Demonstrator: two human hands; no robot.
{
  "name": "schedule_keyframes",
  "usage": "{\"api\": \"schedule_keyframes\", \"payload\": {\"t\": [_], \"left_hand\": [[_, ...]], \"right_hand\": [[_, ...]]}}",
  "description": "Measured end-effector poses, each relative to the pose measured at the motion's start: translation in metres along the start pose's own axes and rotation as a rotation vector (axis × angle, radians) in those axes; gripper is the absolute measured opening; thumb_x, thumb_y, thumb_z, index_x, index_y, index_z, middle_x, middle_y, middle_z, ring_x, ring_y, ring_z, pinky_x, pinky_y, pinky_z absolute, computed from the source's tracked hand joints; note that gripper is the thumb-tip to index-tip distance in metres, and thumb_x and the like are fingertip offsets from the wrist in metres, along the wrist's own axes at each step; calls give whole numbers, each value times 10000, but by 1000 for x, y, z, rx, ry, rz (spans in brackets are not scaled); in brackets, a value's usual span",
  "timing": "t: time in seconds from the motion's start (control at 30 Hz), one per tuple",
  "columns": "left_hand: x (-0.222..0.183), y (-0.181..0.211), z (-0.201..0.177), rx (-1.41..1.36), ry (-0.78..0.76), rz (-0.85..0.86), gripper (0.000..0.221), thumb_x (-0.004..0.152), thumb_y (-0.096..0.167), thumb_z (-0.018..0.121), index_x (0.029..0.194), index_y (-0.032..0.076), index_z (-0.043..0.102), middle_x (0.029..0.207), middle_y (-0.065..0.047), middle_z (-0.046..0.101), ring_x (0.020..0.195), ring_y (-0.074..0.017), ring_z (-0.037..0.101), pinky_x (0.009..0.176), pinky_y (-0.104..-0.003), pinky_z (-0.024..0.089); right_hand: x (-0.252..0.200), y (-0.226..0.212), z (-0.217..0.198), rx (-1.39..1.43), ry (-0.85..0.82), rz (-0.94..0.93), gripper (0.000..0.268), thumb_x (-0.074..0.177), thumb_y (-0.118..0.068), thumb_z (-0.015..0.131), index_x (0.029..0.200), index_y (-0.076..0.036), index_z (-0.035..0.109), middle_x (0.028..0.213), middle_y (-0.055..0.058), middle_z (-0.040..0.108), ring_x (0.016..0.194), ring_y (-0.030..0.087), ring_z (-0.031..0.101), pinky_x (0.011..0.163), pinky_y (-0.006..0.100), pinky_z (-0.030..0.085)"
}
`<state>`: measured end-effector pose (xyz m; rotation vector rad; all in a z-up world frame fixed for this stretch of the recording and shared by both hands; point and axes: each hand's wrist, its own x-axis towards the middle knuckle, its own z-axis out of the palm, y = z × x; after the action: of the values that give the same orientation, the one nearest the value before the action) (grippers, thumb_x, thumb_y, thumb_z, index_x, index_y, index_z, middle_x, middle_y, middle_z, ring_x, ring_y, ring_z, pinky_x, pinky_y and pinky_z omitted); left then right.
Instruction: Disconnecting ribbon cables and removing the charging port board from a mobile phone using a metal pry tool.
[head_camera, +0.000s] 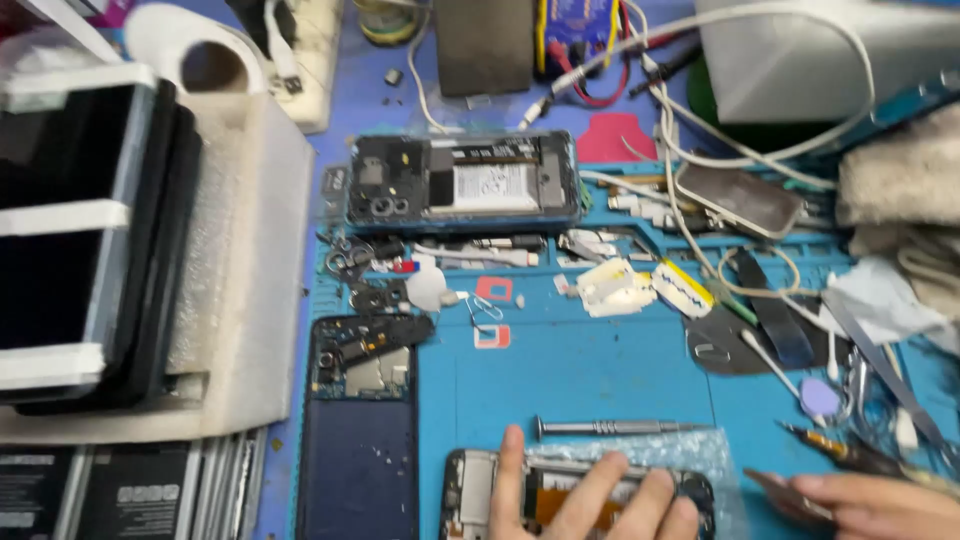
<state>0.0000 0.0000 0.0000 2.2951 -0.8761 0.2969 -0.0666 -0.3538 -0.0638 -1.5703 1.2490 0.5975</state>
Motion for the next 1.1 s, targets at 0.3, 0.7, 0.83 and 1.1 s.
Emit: {"api": "schedule_keyframes", "payload": {"t": [0.3, 0.7, 0.83, 1.1], "left_hand": [[-4, -7, -31, 168, -176, 212, 788, 817, 813, 866, 1348, 259, 686, 1434, -84, 698, 1351, -295, 643, 1064, -913, 347], [-15, -16, -35, 154, -227, 354, 588, 1075, 645, 640, 1425, 176, 694, 1518, -101, 677, 1461, -298, 594, 1042, -934, 153], [-11, -14, -34, 164, -229, 356, 585, 1081, 667, 599, 1398, 185, 697, 1487, -93, 703, 1439, -289, 615, 1027, -948, 174], [-7, 3, -30, 253, -241, 292, 1063, 872, 880, 815, 1500, 34, 676, 1416, -97, 709, 1434, -376, 647, 1022, -968, 156]], "right_hand": [[-130, 3, 102, -174, 423, -1382, 136, 1069, -50, 583, 1108, 72, 536, 1146, 306, 698, 1061, 351, 787, 1017, 377, 639], [-131, 40, 97, -78, 383, -1136, 159, 1228, 8, 478, 1261, 87, 343, 1189, 300, 628, 906, 360, 768, 939, 416, 664], [-127, 60, 97, -76, 339, -1161, 198, 1159, 61, 566, 1248, 64, 389, 1233, 298, 661, 1023, 361, 798, 1040, 418, 695], [-121, 62, 96, -106, 326, -1159, 194, 1152, 104, 632, 1246, 44, 473, 1263, 273, 639, 1154, 359, 814, 1062, 408, 707]]}}
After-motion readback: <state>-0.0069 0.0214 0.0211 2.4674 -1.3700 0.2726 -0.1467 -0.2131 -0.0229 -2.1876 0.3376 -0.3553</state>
